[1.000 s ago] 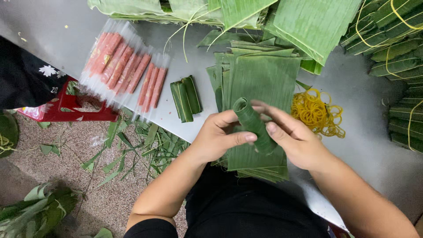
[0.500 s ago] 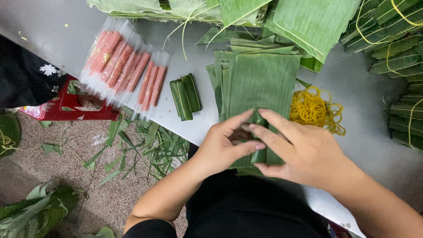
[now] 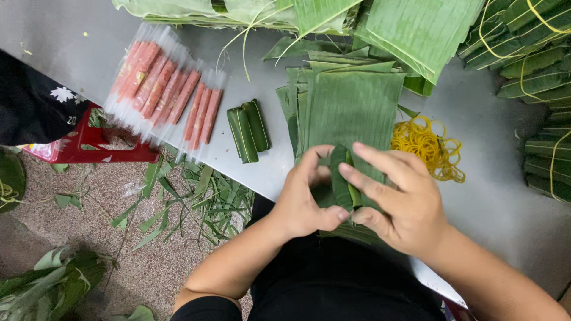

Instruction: The person places a pink sausage stick on a banana leaf, folds the leaf around it, and secures the wrapped roll with a yellow rubber band. They repeat this wrapping cycle, stacking the finished leaf-wrapped rolls on the table alongside the others.

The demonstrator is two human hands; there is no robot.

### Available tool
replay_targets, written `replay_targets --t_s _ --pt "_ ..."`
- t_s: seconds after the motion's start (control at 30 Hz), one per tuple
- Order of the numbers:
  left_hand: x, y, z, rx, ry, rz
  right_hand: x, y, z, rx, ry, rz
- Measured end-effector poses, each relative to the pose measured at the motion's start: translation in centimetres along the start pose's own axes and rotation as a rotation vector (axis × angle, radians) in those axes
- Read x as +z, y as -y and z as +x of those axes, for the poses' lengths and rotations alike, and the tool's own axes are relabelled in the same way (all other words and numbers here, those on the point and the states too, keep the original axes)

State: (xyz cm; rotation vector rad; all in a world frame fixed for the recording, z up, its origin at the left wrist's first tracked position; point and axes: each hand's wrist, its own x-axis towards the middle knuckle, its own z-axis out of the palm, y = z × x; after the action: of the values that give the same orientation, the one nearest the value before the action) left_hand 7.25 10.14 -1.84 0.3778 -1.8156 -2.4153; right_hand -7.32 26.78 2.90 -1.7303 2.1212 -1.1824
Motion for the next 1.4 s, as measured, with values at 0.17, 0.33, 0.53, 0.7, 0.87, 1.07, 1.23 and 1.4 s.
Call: replay_targets --t_s 0.17,0.33,0.53,0.7,0.87,1.07,1.23,1.4 --pt "0.3 1.1 -0.1 -0.159 0.07 -0.18 1.0 -0.3 0.5 -0.23 -0.037 0.012" --pt "-0.1 2.5 0.7 -0.239 0.259 -0.519 1.2 0.6 0.3 -0.098 -0.059 0.305" --pt "0.3 3.4 -0.1 -0.329 0.336 -0.575 -0.1 0.7 0.9 -0.242 -0.118 0.023" --pt "0.5 1.6 -0.1 -0.351 0.407 -0.647 0.2 0.2 1.1 -0.319 -0.119 -0.064" --pt "-0.1 -2.5 -0.2 -0.045 0.17 0.188 0.1 -0.9 -1.0 -0.045 -0.085 0.134" --pt "0.0 -4.6 -0.2 0.393 0.367 0.956 2.3 -3.5 -4.8 0.762 0.094 0.968" --pt "0.2 -3.6 -0.4 0.504 0.344 1.201 3.7 -4.2 -6.3 0.885 -0.037 1.481" --pt "0.8 -2.3 -0.1 0.469 0.305 1.019 3.3 -3.1 -5.5 0.778 -0.068 1.177"
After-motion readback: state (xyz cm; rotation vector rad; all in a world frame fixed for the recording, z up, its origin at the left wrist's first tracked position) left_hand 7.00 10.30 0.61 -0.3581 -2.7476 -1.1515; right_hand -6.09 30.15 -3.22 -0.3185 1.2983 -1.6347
